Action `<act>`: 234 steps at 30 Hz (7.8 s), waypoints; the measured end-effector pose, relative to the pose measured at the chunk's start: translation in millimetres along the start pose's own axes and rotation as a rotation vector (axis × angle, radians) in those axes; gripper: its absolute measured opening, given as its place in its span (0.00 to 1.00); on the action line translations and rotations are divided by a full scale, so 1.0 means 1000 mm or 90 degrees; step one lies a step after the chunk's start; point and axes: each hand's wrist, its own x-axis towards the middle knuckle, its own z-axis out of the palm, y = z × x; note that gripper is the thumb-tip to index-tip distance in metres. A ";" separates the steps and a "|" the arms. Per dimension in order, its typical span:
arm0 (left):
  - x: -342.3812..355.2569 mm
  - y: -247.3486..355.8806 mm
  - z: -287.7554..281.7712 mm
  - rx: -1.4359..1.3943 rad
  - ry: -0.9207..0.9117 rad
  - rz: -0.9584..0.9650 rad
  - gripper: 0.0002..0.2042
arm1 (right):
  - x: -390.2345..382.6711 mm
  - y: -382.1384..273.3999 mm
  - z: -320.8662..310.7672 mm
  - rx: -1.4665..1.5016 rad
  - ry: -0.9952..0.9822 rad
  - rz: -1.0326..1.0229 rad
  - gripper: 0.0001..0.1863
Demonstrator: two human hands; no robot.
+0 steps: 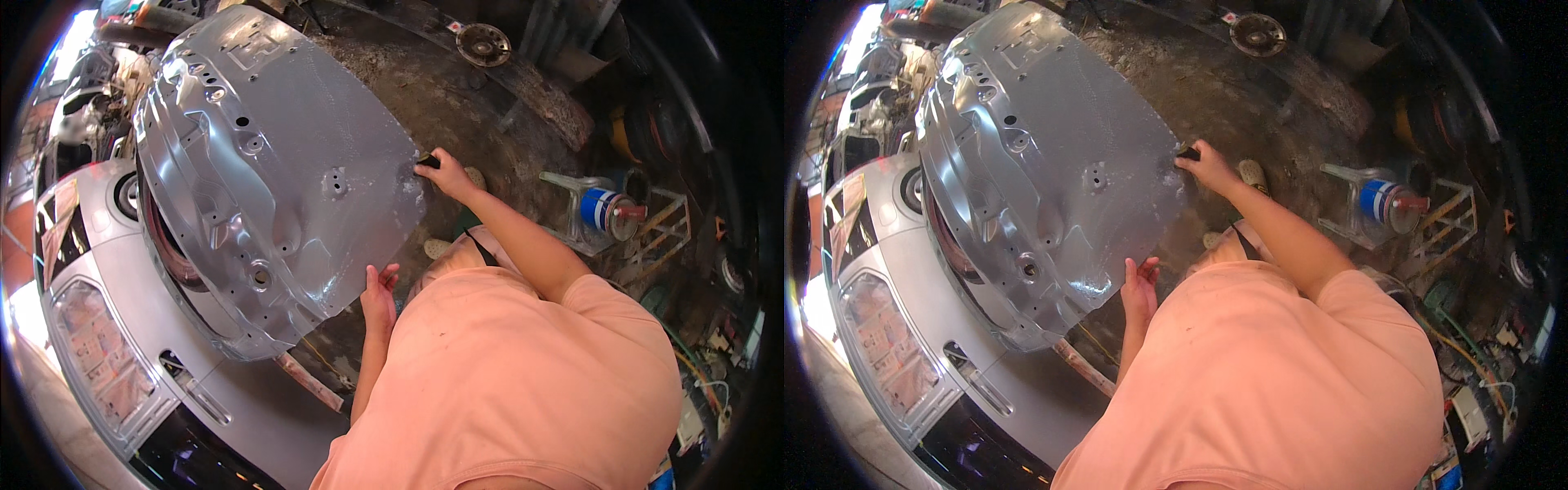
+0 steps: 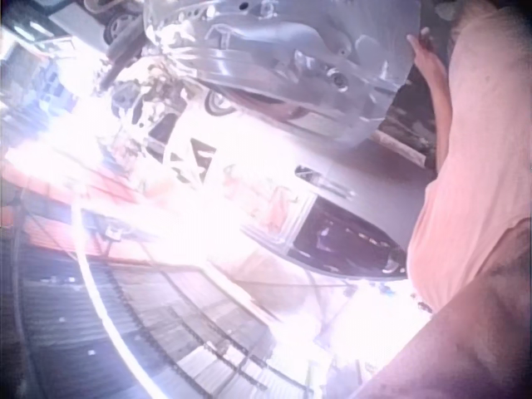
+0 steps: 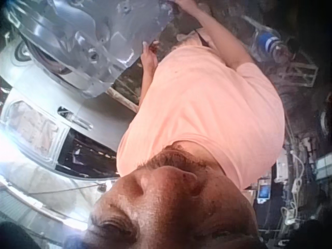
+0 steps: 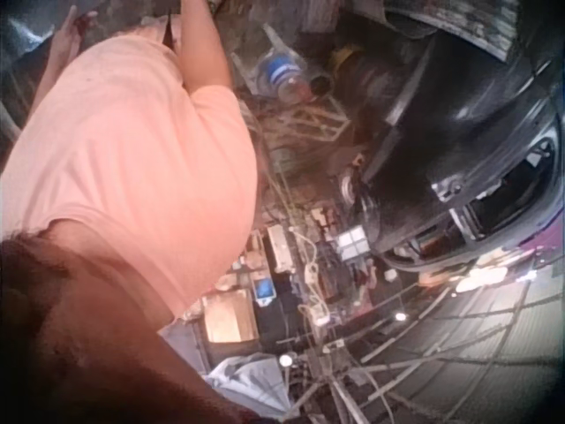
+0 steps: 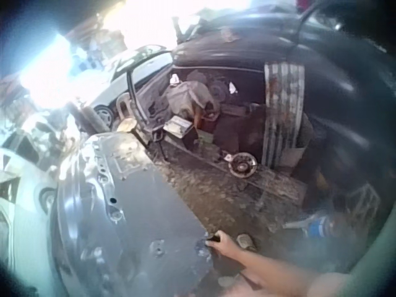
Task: The person sands the surface of a large, grey car hood using a sanding block. They move the block across the metal surface in repetitive strokes, covering various sections of the hood to smooth it out.
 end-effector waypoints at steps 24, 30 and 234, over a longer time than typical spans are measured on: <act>-0.005 -0.014 0.033 -0.032 0.204 0.128 0.19 | 0.050 -0.135 -0.001 -0.372 -0.120 -0.649 0.24; -0.003 -0.008 0.049 -0.026 0.239 0.169 0.19 | 0.049 -0.134 0.055 -0.460 -0.097 -0.778 0.25; 0.178 0.346 0.103 0.636 0.757 0.489 0.21 | 0.386 -0.213 0.039 -0.059 -0.274 -0.124 0.23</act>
